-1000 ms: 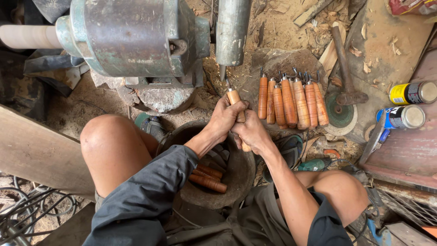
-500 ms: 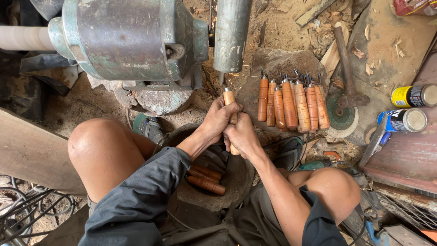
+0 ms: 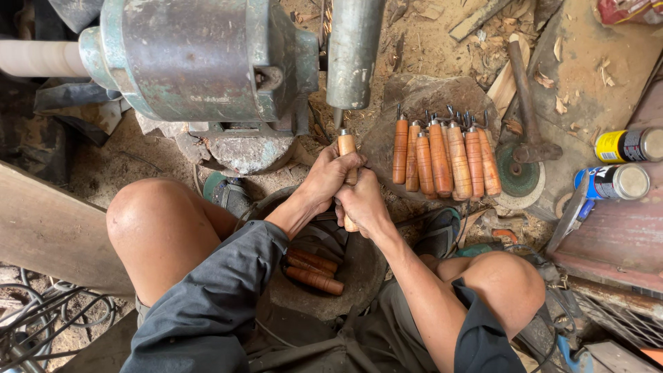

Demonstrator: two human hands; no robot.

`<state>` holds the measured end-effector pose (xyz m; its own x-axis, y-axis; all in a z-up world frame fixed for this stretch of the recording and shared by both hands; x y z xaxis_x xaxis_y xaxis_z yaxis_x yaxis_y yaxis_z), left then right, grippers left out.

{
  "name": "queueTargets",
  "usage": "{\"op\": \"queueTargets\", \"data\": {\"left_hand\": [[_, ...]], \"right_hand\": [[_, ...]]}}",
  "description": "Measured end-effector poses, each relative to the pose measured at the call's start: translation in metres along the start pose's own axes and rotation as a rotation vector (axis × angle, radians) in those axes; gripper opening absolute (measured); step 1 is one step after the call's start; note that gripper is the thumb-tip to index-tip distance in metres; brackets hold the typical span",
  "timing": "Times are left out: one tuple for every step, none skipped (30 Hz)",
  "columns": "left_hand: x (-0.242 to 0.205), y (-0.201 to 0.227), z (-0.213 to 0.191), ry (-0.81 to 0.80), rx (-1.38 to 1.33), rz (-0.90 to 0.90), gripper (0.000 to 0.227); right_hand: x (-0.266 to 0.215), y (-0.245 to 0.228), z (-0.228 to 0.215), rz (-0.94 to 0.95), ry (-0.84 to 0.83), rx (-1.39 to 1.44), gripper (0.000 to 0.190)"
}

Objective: The person sharpens the metal tips of several wooden-handled tools using a bench grinder, then uses a power drill to drill into a wooden block.

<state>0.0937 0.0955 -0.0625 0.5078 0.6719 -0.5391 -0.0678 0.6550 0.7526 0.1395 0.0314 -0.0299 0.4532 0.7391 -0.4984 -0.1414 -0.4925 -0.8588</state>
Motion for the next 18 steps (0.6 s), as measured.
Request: {"op": "queueTargets", "data": {"left_hand": [[-0.001,0.000,0.001,-0.011,-0.003,0.019,0.024],[-0.003,0.001,0.001,-0.006,-0.001,0.026,0.025],[-0.005,0.002,0.001,-0.001,0.002,0.034,0.026],[-0.006,0.004,0.001,0.003,0.004,0.041,0.027],[-0.010,0.001,0.005,-0.022,0.004,0.023,0.028],[-0.014,-0.001,0.010,-0.047,0.005,0.004,0.029],[-0.017,0.001,0.013,-0.075,0.010,-0.008,0.031],[-0.020,0.003,0.022,-0.133,0.018,-0.010,0.034],[-0.023,0.007,0.029,-0.183,0.022,-0.008,0.037],[-0.027,0.011,0.037,-0.233,0.026,-0.006,0.040],[-0.028,0.015,0.045,-0.247,0.032,0.028,0.043],[-0.029,0.019,0.051,-0.259,0.038,0.062,0.047],[-0.031,0.021,0.057,-0.272,0.042,0.093,0.050],[-0.031,0.023,0.060,-0.285,0.011,0.103,0.049],[-0.032,0.023,0.062,-0.299,-0.017,0.106,0.047],[-0.034,0.022,0.063,-0.313,-0.046,0.109,0.046],[-0.034,0.024,0.063,-0.327,-0.092,0.112,0.042],[-0.035,0.027,0.064,-0.341,-0.139,0.115,0.038]], "right_hand": [[-0.001,0.001,-0.001,0.002,-0.001,-0.007,0.009],[-0.002,0.001,-0.002,0.004,-0.003,-0.014,0.009],[-0.003,0.000,-0.004,-0.007,-0.008,-0.046,0.008],[-0.003,-0.001,-0.005,-0.019,-0.013,-0.078,0.008],[-0.006,0.001,-0.008,-0.022,-0.021,-0.114,0.008],[-0.010,0.002,-0.013,-0.019,-0.025,-0.137,0.004],[-0.013,0.001,-0.017,-0.023,-0.028,-0.155,0.006],[-0.017,0.000,-0.020,-0.028,-0.031,-0.174,0.011],[-0.019,-0.005,-0.028,-0.067,0.025,-0.177,0.022],[-0.024,-0.011,-0.037,-0.106,0.082,-0.180,0.033],[-0.029,-0.017,-0.047,-0.145,0.138,-0.191,0.044],[-0.032,-0.032,-0.057,-0.292,0.214,-0.268,0.053],[-0.038,-0.047,-0.065,-0.437,0.289,-0.346,0.062],[-0.045,-0.061,-0.069,-0.583,0.362,-0.423,0.072],[-0.041,-0.050,-0.070,-0.414,0.333,-0.442,0.061],[-0.038,-0.039,-0.072,-0.245,0.301,-0.458,0.050],[-0.034,-0.032,-0.070,-0.088,0.263,-0.473,0.040],[-0.036,-0.042,-0.068,-0.152,0.304,-0.547,0.041]]}}
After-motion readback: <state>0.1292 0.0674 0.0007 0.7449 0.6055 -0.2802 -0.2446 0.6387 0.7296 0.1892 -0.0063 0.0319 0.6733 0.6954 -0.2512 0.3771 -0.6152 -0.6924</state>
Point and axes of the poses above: each hand's wrist, its own x-axis towards the middle knuckle, its own z-axis out of the palm, y = z × x, the point moved 8 cm from there along x, towards the middle knuckle, and after that the axes turned 10 degrees about y, right-handed, at the moved point
